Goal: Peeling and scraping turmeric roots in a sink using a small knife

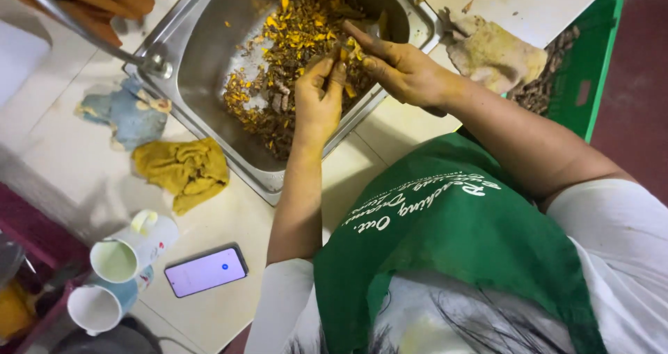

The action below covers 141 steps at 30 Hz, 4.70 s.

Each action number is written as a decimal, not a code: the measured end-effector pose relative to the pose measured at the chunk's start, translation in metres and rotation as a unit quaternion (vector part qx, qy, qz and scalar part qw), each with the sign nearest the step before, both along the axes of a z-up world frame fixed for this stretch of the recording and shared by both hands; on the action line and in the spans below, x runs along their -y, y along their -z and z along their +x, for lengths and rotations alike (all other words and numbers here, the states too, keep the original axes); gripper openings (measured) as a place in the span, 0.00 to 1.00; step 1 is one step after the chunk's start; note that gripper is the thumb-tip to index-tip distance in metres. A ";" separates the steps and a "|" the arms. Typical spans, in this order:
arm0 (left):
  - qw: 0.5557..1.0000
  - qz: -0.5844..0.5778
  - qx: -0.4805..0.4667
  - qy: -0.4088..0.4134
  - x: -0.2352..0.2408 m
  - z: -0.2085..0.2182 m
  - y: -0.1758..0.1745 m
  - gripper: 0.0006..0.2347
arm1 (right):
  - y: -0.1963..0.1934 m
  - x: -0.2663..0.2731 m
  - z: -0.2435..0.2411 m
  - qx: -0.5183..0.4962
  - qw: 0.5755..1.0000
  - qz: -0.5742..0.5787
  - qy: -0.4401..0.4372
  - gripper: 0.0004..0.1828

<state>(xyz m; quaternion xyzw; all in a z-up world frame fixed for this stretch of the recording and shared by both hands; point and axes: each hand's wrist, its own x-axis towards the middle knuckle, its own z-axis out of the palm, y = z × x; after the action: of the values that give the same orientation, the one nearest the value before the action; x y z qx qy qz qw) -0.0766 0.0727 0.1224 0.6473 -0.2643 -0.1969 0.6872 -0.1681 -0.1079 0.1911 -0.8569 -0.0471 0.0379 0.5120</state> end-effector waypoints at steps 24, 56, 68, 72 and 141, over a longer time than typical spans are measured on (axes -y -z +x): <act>0.853 0.445 0.266 -0.055 0.037 0.029 -0.058 0.09 | 0.154 0.073 -0.033 -0.425 0.681 0.596 0.037 0.33; 0.930 0.256 0.258 -0.061 0.027 -0.010 0.043 0.33 | 0.149 0.032 0.011 -0.410 0.659 0.617 0.125 0.30; 0.811 0.576 0.095 -0.038 -0.016 0.019 0.009 0.38 | 0.096 0.077 0.024 -0.283 0.885 0.343 0.139 0.30; 0.793 0.607 0.027 0.050 -0.015 0.034 0.003 0.37 | 0.117 0.091 0.008 -0.304 0.817 0.469 0.140 0.18; 0.899 0.336 -0.273 -0.065 -0.062 0.056 0.127 0.30 | 0.140 0.127 0.008 -0.363 0.598 0.712 -0.068 0.23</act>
<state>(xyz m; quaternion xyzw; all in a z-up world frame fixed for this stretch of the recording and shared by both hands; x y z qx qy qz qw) -0.0203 0.1342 -0.0042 0.7765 0.0578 -0.3978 0.4853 -0.1605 -0.2344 0.0507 -0.1312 0.0726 0.3344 0.9304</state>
